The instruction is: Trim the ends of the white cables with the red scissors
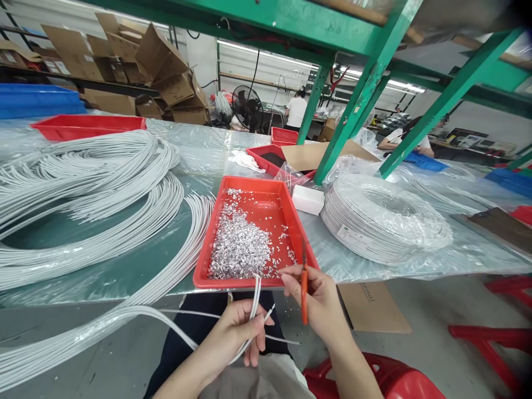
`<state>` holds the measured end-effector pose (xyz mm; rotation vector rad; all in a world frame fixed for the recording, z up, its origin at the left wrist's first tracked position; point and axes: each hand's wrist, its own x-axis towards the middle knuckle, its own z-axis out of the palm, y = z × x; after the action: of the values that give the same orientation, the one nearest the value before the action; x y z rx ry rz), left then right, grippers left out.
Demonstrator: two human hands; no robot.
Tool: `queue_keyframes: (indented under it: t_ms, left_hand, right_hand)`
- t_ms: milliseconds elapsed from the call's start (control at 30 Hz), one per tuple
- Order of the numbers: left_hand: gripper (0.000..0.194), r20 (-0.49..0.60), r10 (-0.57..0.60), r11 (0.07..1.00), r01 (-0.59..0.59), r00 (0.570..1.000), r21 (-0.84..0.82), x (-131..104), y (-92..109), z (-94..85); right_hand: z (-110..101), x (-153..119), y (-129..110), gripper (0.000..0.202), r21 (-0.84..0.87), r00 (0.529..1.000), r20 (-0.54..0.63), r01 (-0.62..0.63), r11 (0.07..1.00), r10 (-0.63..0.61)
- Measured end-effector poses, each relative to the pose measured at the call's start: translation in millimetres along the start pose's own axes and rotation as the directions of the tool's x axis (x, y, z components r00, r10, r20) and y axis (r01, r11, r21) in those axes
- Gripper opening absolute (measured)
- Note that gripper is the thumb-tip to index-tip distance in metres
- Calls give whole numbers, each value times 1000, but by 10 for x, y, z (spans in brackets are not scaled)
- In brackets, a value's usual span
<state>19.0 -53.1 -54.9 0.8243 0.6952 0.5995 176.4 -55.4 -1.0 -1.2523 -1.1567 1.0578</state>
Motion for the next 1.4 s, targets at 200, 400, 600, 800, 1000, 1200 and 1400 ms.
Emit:
queue_keyframes:
  t_ms: [200, 400, 600, 800, 1000, 1200, 1400]
  left_hand:
    - [37, 44, 75, 997, -76, 996, 23, -17, 18, 7]
    - [38, 65, 68, 995, -72, 996, 63, -43, 10, 12]
    - [29, -53, 263, 929, -238, 963, 285, 37, 34, 26]
    - [41, -84, 247, 968, -243, 965, 55, 25, 116, 76]
    - [37, -134, 309, 947, -292, 942, 136, -36, 214, 104]
    - [25, -107, 361, 920, -335, 926, 202, -103, 220, 136]
    - [23, -139, 406, 874, -339, 903, 349, -147, 232, 143]
  right_hand:
    - [60, -148, 89, 28, -35, 976, 201, -76, 996, 82]
    - [-86, -71, 11, 33, -138, 999, 31, 30, 990, -26]
    - [-247, 335, -152, 17, -411, 982, -45, 148, 900, -182]
    - [-254, 334, -137, 30, -382, 972, 113, 235, 894, -207]
    - [-343, -131, -185, 43, -226, 933, 361, 93, 970, -5]
    - [-323, -386, -219, 47, -245, 825, 535, -55, 968, 183]
    - [-421, -399, -221, 44, -547, 849, 487, 114, 830, 204]
